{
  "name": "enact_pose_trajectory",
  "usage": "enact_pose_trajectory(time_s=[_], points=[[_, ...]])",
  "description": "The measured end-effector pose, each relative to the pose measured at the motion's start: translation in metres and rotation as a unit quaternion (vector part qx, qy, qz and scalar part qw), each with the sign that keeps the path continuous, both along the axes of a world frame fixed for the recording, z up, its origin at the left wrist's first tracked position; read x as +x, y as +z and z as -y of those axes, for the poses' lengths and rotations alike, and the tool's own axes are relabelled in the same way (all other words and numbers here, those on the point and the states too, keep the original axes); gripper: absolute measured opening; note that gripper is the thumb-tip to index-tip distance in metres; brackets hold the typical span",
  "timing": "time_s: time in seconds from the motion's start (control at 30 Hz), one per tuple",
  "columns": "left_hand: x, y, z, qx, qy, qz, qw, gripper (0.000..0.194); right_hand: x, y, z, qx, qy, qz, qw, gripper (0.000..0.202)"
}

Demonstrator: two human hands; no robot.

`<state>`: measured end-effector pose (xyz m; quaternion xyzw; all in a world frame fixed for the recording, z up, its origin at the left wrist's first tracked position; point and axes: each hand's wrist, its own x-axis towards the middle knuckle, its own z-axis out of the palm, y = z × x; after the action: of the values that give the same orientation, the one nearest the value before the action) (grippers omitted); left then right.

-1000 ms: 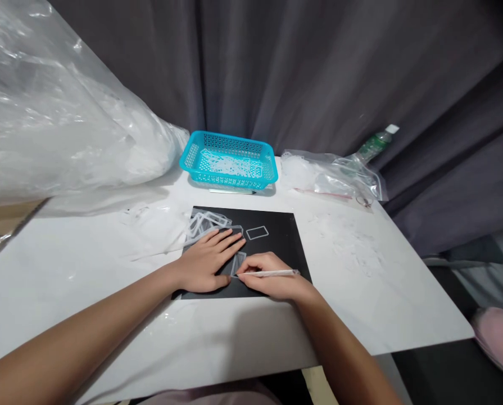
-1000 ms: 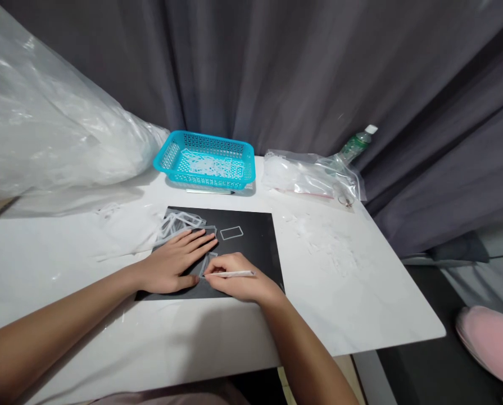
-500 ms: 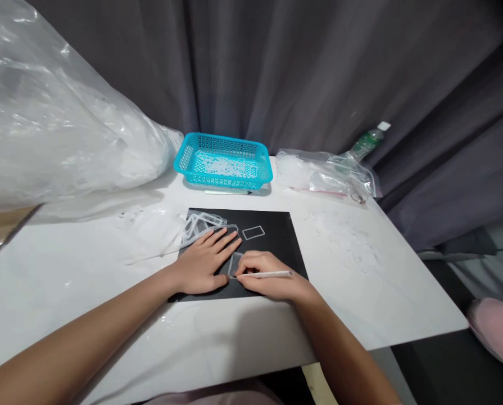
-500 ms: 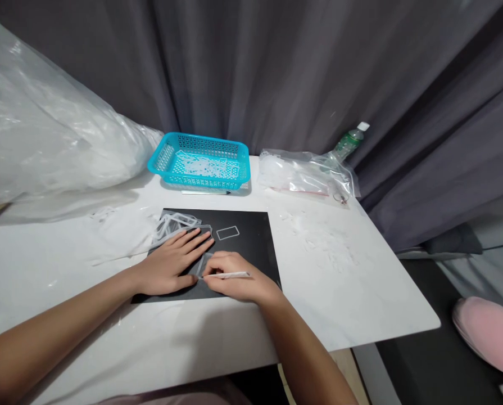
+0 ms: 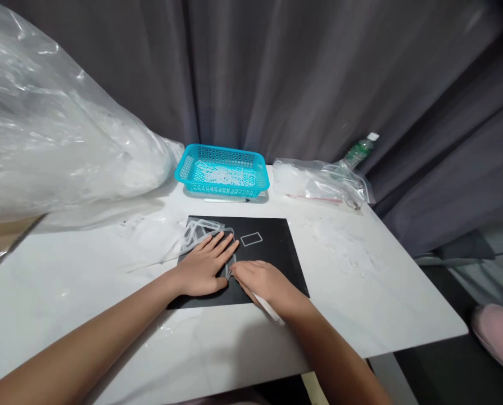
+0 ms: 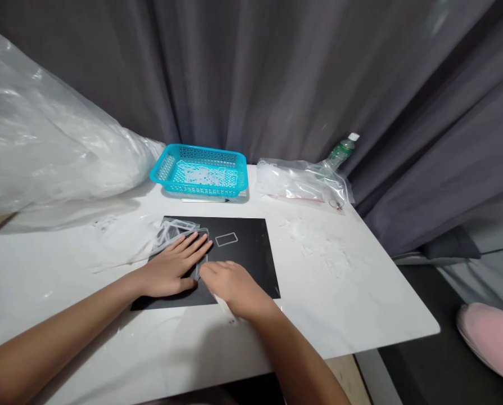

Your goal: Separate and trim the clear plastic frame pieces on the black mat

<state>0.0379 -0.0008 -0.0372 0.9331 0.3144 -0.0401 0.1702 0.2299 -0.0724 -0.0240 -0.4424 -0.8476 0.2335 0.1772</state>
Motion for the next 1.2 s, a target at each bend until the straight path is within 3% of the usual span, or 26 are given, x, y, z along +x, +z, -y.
enact_pose_trajectory(time_s=[0.23, 0.37, 0.47, 0.6, 0.73, 1.0, 1.2], points=[[-0.003, -0.002, -0.001, 0.017, -0.004, 0.022, 1.000, 0.083, 0.008, 0.009, -0.002, -0.085, -0.008, -0.054, 0.995, 0.014], [-0.005, -0.004, 0.001, 0.009, -0.002, 0.058, 0.998, 0.082, 0.006, 0.006, -0.005, -0.094, -0.020, -0.080, 0.992, 0.015], [-0.007, -0.007, 0.001, 0.023, 0.044, 0.156, 0.987, 0.073, 0.004, 0.002, -0.007, -0.045, -0.056, -0.135, 0.988, 0.014], [-0.008, -0.008, 0.002, 0.009, 0.166, 0.300, 0.939, 0.029, -0.001, -0.004, -0.006, 0.041, -0.097, -0.198, 0.975, 0.011], [-0.007, -0.007, 0.008, -0.073, 0.121, 0.353, 0.925, 0.025, -0.010, -0.007, -0.003, 0.073, -0.087, -0.220, 0.969, 0.010], [-0.006, -0.007, 0.012, -0.014, 0.085, 0.400, 0.912, 0.022, -0.014, -0.011, -0.002, 0.146, -0.070, -0.203, 0.966, 0.013], [-0.007, -0.004, 0.011, 0.027, 0.112, 0.410, 0.905, 0.022, -0.011, -0.016, -0.011, 0.207, -0.160, -0.166, 0.951, 0.018]])
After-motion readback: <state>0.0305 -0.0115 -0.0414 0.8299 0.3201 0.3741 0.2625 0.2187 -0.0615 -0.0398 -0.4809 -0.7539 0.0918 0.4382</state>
